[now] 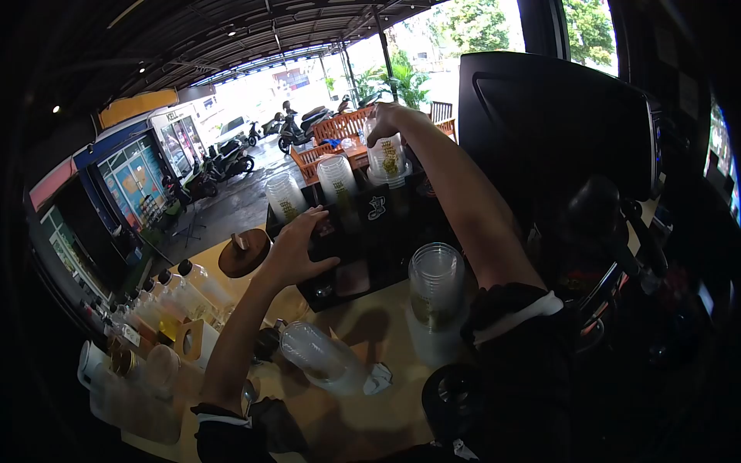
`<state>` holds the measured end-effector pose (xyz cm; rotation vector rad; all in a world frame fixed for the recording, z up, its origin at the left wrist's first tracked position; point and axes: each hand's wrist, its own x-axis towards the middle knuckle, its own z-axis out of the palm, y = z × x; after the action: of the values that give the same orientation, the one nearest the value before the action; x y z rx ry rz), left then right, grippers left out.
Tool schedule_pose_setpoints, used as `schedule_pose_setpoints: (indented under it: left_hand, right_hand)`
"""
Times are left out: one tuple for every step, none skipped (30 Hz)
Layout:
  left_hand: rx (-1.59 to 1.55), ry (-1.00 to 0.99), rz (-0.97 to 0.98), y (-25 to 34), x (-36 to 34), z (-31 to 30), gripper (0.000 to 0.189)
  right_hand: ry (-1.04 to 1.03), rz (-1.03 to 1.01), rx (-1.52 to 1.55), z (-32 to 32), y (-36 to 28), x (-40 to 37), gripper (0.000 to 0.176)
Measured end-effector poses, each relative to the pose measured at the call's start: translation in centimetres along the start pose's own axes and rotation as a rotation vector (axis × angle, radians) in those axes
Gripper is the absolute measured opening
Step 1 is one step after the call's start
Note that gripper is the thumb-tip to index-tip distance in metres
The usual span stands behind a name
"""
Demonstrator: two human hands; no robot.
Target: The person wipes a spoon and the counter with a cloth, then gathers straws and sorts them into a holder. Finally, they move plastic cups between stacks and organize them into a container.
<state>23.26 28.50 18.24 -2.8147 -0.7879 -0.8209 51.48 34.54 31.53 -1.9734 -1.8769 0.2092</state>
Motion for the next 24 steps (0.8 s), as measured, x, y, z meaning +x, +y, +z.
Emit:
schedule_pose_setpoints:
  left_hand:
    - [0.003,0.003,-0.004,0.0,0.0,0.0,0.079]
    - [0.002,0.002,-0.004,0.0,0.0,0.0,0.079]
    - [0.007,0.009,0.004,0.0,0.0,0.0,0.08]
    - [0.013,0.017,0.011,0.0,0.0,0.0,0.08]
    - [0.015,0.017,0.011,0.0,0.0,0.0,0.08]
    - [0.015,0.019,0.018,0.1,-0.1,0.0,0.08]
    - [0.015,0.022,0.025,0.1,0.0,0.0,0.08]
    - [0.015,0.023,0.024,0.1,0.0,0.0,0.08]
    - [0.012,0.029,0.022,0.1,0.0,0.0,0.08]
    - [0.01,0.033,0.019,0.1,0.0,0.0,0.08]
    - [0.012,0.036,0.018,0.1,0.0,0.0,0.08]
    - [0.006,0.039,0.017,0.2,0.0,0.1,0.08]
    - [0.001,0.04,0.014,0.2,-0.1,0.1,0.081]
    - [0.003,0.044,0.008,0.2,-0.2,0.1,0.081]
    - [0.01,0.047,0.006,0.2,-0.2,0.2,0.081]
    - [0.016,0.049,0.004,0.3,-0.3,0.3,0.081]
    - [0.017,0.05,-0.001,0.3,-0.3,0.4,0.081]
    - [0.004,0.046,-0.002,0.3,-0.2,0.5,0.081]
    - [-0.009,0.04,-0.003,0.0,-0.3,0.5,0.081]
    - [-0.053,0.038,0.025,-0.3,-0.2,0.4,0.076]
    - [-0.051,0.038,0.021,-0.4,-0.1,-0.1,0.076]
    - [-0.111,0.069,0.018,-0.3,-0.1,-0.6,0.073]
    - [-0.173,0.099,0.014,-0.2,-0.2,-1.0,0.07]
    - [-0.153,0.146,0.053,0.0,-0.4,-1.5,0.067]
  right_hand:
    - [-0.014,-0.039,-0.02,0.5,0.2,0.2,0.085]
    - [-0.042,-0.022,-0.04,0.9,0.4,0.4,0.085]
    - [-0.042,-0.022,-0.039,1.3,0.4,0.4,0.085]
    - [-0.055,-0.035,-0.109,1.7,0.3,0.4,0.086]
    - [-0.067,-0.048,-0.178,2.1,0.2,0.5,0.086]
    - [-0.078,-0.058,-0.205,2.4,0.1,0.4,0.087]
    - [-0.077,-0.059,-0.205,2.5,0.1,0.3,0.087]
    - [-0.089,-0.052,-0.239,2.6,0.1,0.2,0.088]
    - [-0.103,-0.044,-0.273,2.8,0.4,0.3,0.089]
    - [-0.107,-0.037,-0.288,3.2,0.7,0.3,0.09]
    - [-0.104,-0.039,-0.29,3.3,1.0,0.3,0.09]
    - [-0.109,-0.065,-0.289,3.2,0.8,0.0,0.09]
    - [-0.116,-0.093,-0.287,3.2,0.6,-0.3,0.09]
    - [-0.078,-0.163,-0.288,3.1,0.7,-1.0,0.091]
    - [-0.08,-0.168,-0.29,3.2,0.8,-0.9,0.091]
    - [-0.047,-0.167,-0.298,3.4,0.9,-1.0,0.092]
    - [-0.013,-0.167,-0.305,3.5,0.9,-1.1,0.094]
    - [-0.015,-0.173,-0.304,3.4,0.5,-1.4,0.094]
    - [-0.054,-0.134,-0.341,3.1,0.1,-1.7,0.094]
    - [-0.092,-0.093,-0.378,2.6,-0.3,-2.0,0.095]
    - [-0.13,-0.052,-0.417,2.0,-0.5,-2.1,0.096]
    - [-0.051,-0.131,-0.473,2.1,-0.5,-1.0,0.094]
    - [-0.036,-0.076,-0.444,1.6,-0.1,-0.3,0.092]
    - [-0.057,-0.038,-0.402,0.7,-1.4,-1.6,0.089]
